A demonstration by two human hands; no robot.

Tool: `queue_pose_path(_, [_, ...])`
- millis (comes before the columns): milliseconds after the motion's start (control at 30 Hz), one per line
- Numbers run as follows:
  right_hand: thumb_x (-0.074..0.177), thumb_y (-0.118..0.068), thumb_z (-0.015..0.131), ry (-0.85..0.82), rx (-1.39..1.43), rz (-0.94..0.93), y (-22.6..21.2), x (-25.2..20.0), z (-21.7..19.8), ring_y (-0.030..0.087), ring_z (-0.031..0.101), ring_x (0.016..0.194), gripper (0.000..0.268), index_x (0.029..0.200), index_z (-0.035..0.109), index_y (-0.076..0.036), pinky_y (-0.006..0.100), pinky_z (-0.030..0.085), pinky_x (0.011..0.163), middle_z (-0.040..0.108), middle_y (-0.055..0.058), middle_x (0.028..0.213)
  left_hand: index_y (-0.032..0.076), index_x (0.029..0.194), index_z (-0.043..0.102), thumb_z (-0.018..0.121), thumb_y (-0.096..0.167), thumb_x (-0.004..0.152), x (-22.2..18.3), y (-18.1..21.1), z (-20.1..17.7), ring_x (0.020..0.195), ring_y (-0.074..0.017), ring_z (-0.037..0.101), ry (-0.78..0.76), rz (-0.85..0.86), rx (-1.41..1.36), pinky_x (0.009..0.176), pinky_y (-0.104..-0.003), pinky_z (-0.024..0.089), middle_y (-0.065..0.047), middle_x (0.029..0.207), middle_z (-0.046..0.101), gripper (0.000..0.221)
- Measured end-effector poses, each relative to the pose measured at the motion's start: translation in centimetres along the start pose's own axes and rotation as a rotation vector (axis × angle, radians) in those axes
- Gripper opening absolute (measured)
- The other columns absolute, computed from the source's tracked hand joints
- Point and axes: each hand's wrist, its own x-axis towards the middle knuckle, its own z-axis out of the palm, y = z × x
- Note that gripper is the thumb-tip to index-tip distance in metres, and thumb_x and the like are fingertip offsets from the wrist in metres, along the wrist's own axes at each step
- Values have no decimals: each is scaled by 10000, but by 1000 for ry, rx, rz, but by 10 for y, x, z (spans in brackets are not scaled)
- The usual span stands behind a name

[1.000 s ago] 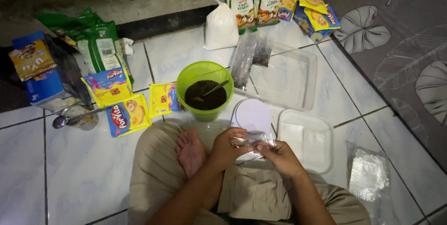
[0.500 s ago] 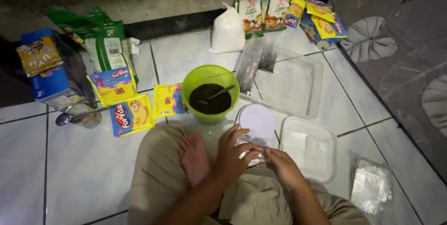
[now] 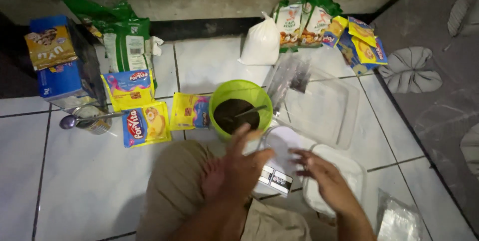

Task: Packaging dark powder into small plastic bags and weighing them on a digital scale.

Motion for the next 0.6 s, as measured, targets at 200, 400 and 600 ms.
queue_pose_path(200, [988, -213, 564, 174, -398, -405, -70, 62, 41, 210, 734, 1076, 311, 1175, 749, -47, 330, 610, 856, 738, 82, 1250, 101, 1099, 764, 808, 103, 853, 20, -69, -45, 1360, -310, 534, 287, -517, -123, 1203, -469, 453, -113, 1396, 542, 249])
queue_pose_path(400, [878, -186, 713, -74, -1310, -725, -13, 187, 103, 337, 722, 874, 119, 955, 800, -163, 460, 607, 762, 752, 94, 884, 53, 981, 782, 785, 65, 927, 13, -114, -59, 1369, -431, 544, 324, -457, -91, 1123, -541, 471, -151, 1310, 650, 56])
queue_pose_path(600, [892, -116, 639, -204, -1788, -520, 16, 217, 130, 284, 691, 739, 170, 776, 763, -117, 410, 531, 671, 710, 76, 719, 95, 963, 807, 827, 45, 866, 9, -128, -50, 1340, -391, 578, 362, -571, -121, 1123, -523, 455, -117, 1273, 686, 111])
